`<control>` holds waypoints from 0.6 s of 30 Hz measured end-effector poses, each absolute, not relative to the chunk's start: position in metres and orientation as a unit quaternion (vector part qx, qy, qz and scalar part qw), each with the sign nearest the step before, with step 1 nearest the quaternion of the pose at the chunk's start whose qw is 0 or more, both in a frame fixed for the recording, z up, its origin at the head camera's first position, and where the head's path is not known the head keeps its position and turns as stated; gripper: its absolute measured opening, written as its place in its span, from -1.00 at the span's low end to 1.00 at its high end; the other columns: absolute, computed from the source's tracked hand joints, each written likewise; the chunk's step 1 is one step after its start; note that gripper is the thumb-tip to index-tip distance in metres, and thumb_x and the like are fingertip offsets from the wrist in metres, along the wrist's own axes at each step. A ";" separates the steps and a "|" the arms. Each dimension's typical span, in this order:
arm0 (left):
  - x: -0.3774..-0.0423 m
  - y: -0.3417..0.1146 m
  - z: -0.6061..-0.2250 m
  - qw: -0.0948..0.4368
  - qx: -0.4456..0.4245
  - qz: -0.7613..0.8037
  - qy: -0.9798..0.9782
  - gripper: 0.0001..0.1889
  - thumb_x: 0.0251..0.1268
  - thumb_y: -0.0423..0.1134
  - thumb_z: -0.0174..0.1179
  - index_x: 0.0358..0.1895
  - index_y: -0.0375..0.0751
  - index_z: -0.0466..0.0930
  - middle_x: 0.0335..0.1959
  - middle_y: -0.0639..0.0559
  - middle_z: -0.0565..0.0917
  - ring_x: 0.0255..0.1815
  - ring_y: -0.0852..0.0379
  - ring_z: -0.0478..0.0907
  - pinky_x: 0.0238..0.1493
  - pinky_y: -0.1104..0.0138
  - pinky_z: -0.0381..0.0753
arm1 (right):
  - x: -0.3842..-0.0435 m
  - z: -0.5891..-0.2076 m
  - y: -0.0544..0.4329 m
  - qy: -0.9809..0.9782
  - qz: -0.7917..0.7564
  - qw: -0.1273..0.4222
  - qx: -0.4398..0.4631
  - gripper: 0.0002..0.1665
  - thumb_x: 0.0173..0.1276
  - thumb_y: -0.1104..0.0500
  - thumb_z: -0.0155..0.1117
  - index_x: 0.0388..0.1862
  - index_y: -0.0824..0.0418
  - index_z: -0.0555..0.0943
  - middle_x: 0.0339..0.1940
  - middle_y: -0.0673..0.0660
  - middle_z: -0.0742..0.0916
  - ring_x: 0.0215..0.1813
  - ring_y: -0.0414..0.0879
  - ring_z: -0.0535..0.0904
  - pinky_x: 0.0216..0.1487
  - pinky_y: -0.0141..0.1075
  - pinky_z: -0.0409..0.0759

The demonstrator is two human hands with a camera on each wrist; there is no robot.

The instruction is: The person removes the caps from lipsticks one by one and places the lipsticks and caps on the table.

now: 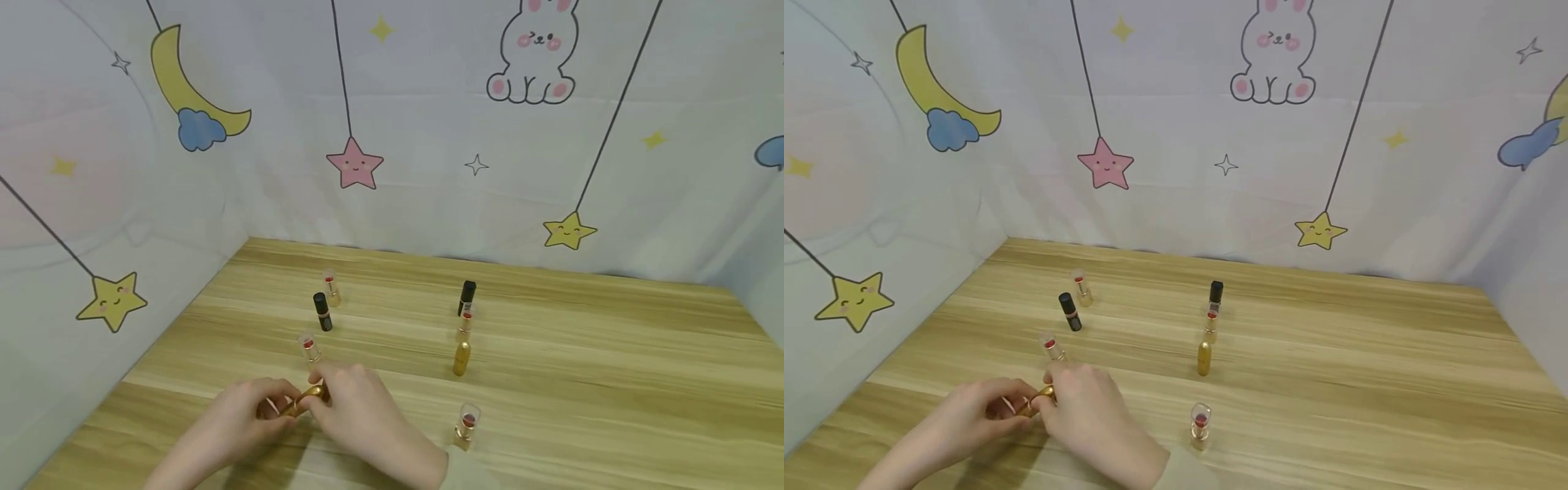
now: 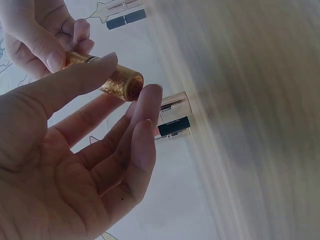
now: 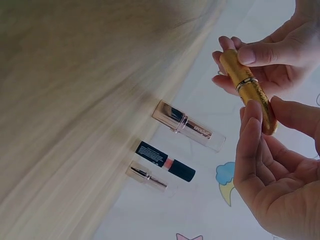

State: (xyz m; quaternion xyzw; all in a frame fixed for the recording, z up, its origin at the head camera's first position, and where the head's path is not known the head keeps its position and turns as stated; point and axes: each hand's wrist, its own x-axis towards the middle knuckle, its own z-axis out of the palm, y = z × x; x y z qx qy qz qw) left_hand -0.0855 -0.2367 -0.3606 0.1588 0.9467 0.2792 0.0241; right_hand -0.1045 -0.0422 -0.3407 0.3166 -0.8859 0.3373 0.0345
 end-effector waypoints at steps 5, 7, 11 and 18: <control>-0.086 -0.234 -0.359 0.024 0.173 0.276 0.945 -0.84 0.08 -0.17 0.38 -0.23 0.07 0.68 -0.42 0.29 0.63 -0.46 0.52 0.44 -0.45 0.49 0.46 | -0.105 -0.341 -0.037 -0.884 0.324 0.063 0.332 -0.91 0.21 0.12 0.38 -0.36 0.10 0.66 -0.46 -0.09 0.72 -0.48 -0.49 0.45 -0.45 -0.65 0.35; -0.086 -0.233 -0.358 0.025 0.178 0.277 0.944 -0.84 0.09 -0.15 0.37 -0.23 0.10 0.68 -0.41 0.31 0.63 -0.45 0.53 0.44 -0.44 0.49 0.46 | -0.105 -0.340 -0.036 -0.884 0.320 0.067 0.334 -0.92 0.21 0.12 0.38 -0.39 0.09 0.66 -0.48 -0.11 0.70 -0.49 -0.49 0.42 -0.46 -0.66 0.33; -0.087 -0.233 -0.358 0.022 0.197 0.280 0.939 -0.83 0.11 -0.13 0.35 -0.20 0.07 0.69 -0.40 0.31 0.64 -0.44 0.52 0.45 -0.43 0.48 0.48 | -0.104 -0.339 -0.033 -0.884 0.322 0.062 0.333 -0.92 0.22 0.11 0.38 -0.38 0.09 0.68 -0.50 -0.12 0.68 -0.51 -0.49 0.38 -0.48 -0.66 0.31; -0.087 -0.233 -0.359 0.029 0.211 0.286 0.934 -0.81 0.10 -0.15 0.35 -0.18 0.00 0.69 -0.38 0.28 0.66 -0.43 0.51 0.46 -0.43 0.48 0.50 | -0.102 -0.336 -0.027 -0.885 0.322 0.069 0.330 -0.91 0.22 0.07 0.38 -0.39 0.05 0.67 -0.49 -0.17 0.65 -0.50 -0.48 0.39 -0.47 -0.67 0.30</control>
